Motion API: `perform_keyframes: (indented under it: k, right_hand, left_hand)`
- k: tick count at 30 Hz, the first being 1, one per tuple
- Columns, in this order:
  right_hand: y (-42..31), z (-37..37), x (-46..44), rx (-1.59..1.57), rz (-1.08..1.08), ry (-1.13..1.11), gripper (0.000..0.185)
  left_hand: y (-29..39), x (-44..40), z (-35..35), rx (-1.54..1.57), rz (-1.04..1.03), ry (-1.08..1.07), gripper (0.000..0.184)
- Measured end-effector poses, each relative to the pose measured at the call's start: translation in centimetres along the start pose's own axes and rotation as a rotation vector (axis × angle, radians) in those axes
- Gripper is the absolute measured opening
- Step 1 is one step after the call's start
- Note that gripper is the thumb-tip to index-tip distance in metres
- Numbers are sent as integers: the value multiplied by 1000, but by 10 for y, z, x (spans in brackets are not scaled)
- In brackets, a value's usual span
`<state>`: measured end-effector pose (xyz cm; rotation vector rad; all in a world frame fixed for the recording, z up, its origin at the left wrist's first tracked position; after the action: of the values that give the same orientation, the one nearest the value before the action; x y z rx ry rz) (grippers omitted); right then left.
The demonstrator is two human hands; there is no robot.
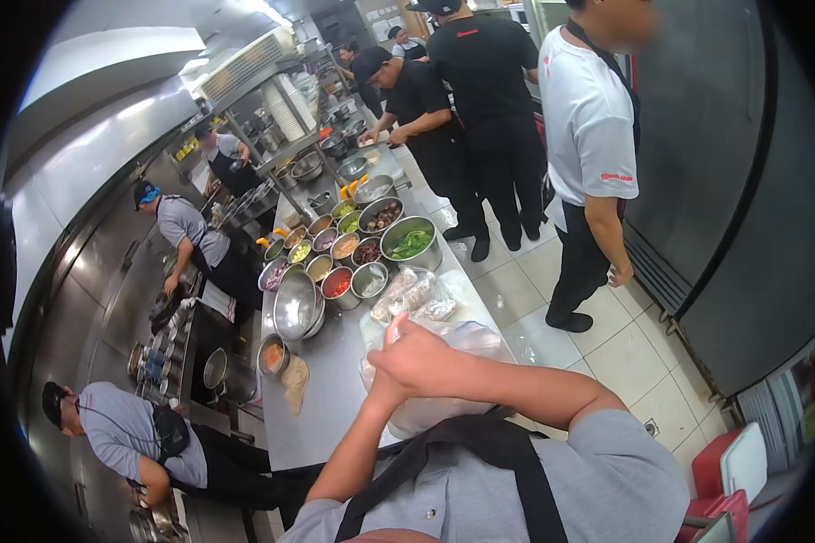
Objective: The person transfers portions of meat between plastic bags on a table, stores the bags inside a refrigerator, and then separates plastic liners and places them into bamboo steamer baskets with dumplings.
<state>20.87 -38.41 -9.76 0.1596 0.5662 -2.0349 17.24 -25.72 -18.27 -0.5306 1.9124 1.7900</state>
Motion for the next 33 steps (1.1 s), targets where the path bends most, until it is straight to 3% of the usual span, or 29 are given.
perform_keyframes:
  k: [2, 4, 5, 6, 8, 11, 13, 15, 19, 21, 22, 23, 25, 26, 27, 28, 29, 30, 33]
  right_hand:
    - [4, 7, 2, 71, -18, -31, 22]
    - [12, 12, 8, 136, -37, -74, 21]
    - [22, 18, 12, 99, -39, 90, 21]
    - [30, 21, 17, 60, -38, 245, 22]
    - [49, -8, 22, 81, -27, 251, 21]
    - [67, -27, 21, 39, -28, 273, 17]
    - [64, -24, 26, -43, -55, 249, 15]
    - [53, -12, 30, -437, -382, 141, 15]
    - [16, -32, 43, -343, -292, 177, 22]
    - [11, -44, 47, -238, 15, 180, 24]
    - [18, -42, 43, -182, -24, 54, 16]
    - [29, -39, 38, -189, -14, 48, 16]
    - [57, -33, 21, -451, -238, 320, 11]
    - [69, -37, 7, -675, -389, 132, 15]
    - [78, -41, -4, -895, -544, -63, 21]
    - [81, -43, -10, -902, -556, -74, 21]
    - [81, -46, -16, -992, -433, -158, 26]
    - [82, -48, -21, -1075, -300, -236, 31]
    - [91, -60, -33, -1027, -219, -341, 28]
  left_hand:
    - [-12, -2, 1, 508, 65, 263, 41]
    - [-14, -1, 5, -170, -47, 59, 52]
    - [-15, -3, 6, -504, -111, -37, 58]
    - [-14, -4, 7, -496, -112, -30, 58]
    - [-9, -1, 15, -242, 369, -120, 52]
    - [9, -13, 18, -354, 275, -236, 40]
    - [13, -18, 25, -255, 386, -210, 38]
    - [22, -26, 29, -157, 494, -165, 36]
    - [22, -36, 42, -80, 500, -221, 33]
    - [16, -32, 51, 98, 645, -344, 35]
    - [24, -29, 42, 55, 519, -280, 39]
    - [22, -25, 40, 50, 523, -268, 39]
    - [18, -17, 37, -354, 167, -334, 46]
    - [27, -14, 26, -597, -20, -357, 48]
    - [25, -10, 22, -591, -5, -353, 48]
    - [25, -10, 19, -856, -163, -390, 47]
    - [24, -11, 15, -1119, -328, -425, 46]
    - [27, -16, 9, -1108, -532, -267, 43]
    - [22, -19, 20, -1213, -626, -252, 36]
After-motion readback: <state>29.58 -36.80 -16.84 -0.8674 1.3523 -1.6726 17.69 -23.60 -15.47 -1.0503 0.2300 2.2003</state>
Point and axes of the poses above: each hand's wrist, its own x-axis away from the middle knuckle, its own z-axis out of the back of the hand, y = z × x, the point moved 1 cm from there along -x, towards the middle knuckle, and after that the axes turned 15 degrees about -z, right-handed, at the moved point
